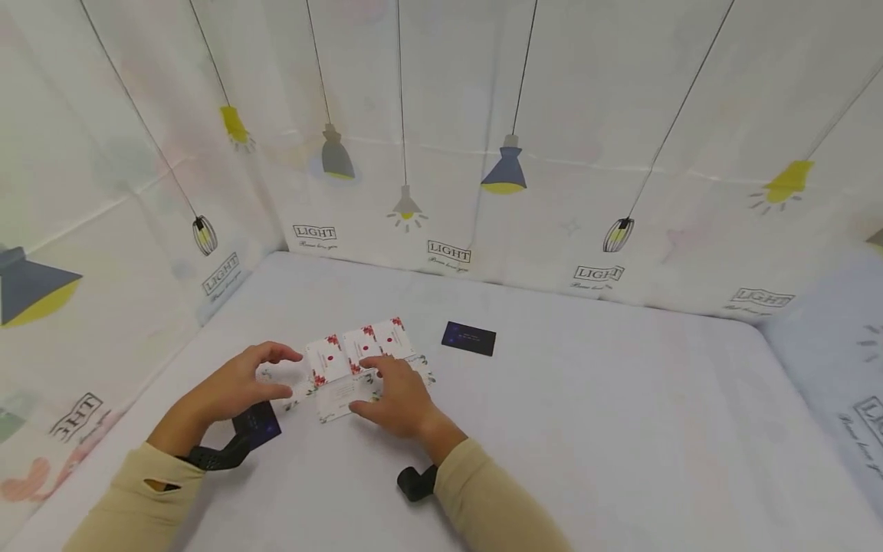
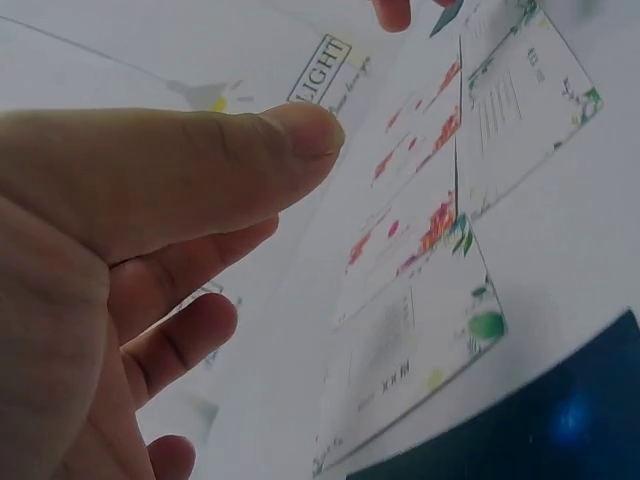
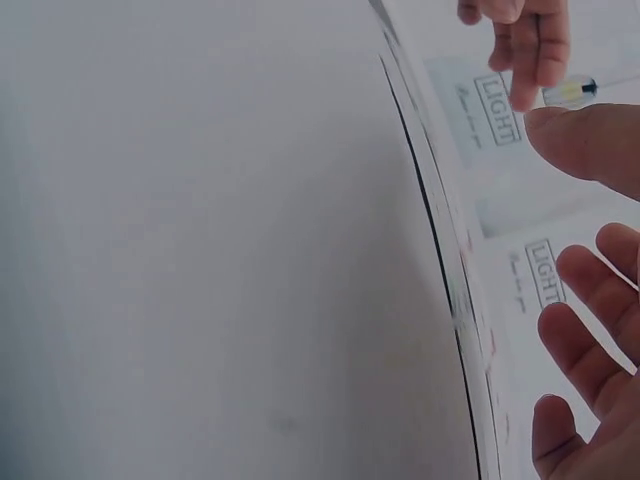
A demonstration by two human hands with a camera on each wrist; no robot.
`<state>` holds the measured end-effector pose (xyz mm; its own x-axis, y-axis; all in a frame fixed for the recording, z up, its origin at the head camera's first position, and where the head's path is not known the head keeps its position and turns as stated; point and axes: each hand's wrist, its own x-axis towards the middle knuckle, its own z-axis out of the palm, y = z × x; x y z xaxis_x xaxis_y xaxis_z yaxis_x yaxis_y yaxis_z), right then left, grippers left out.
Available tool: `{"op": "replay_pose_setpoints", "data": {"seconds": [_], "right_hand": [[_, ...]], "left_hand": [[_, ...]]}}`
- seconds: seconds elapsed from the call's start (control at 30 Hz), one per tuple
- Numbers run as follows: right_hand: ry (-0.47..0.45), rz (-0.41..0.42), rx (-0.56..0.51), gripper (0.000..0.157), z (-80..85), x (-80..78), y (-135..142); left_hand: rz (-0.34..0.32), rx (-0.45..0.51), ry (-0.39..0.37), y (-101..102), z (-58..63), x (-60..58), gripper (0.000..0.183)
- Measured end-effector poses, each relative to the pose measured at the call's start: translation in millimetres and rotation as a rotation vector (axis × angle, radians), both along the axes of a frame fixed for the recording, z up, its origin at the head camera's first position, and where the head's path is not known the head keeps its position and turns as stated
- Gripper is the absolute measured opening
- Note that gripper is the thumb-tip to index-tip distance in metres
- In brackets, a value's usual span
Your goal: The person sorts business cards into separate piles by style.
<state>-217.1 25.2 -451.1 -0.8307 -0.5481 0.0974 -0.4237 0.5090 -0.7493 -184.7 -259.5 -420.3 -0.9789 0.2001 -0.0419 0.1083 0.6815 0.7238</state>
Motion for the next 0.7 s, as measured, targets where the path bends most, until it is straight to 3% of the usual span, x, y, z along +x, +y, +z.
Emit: {"op": "replay_pose_setpoints", "data": {"seconds": [0.27,0.7], "right_hand": [[0.028,0.055,0.024,0.061,1.5,13.5,-23.5],[0.128,0.114,0.135,0.061,1.3,29.3,-68.5]], "left_hand": [[0.014,0.028,-0.018,-31.0,-10.1,13.5,0.044],[0.071,0.030,-0.021,-57.6,-25.4,26.3,0.043]]}}
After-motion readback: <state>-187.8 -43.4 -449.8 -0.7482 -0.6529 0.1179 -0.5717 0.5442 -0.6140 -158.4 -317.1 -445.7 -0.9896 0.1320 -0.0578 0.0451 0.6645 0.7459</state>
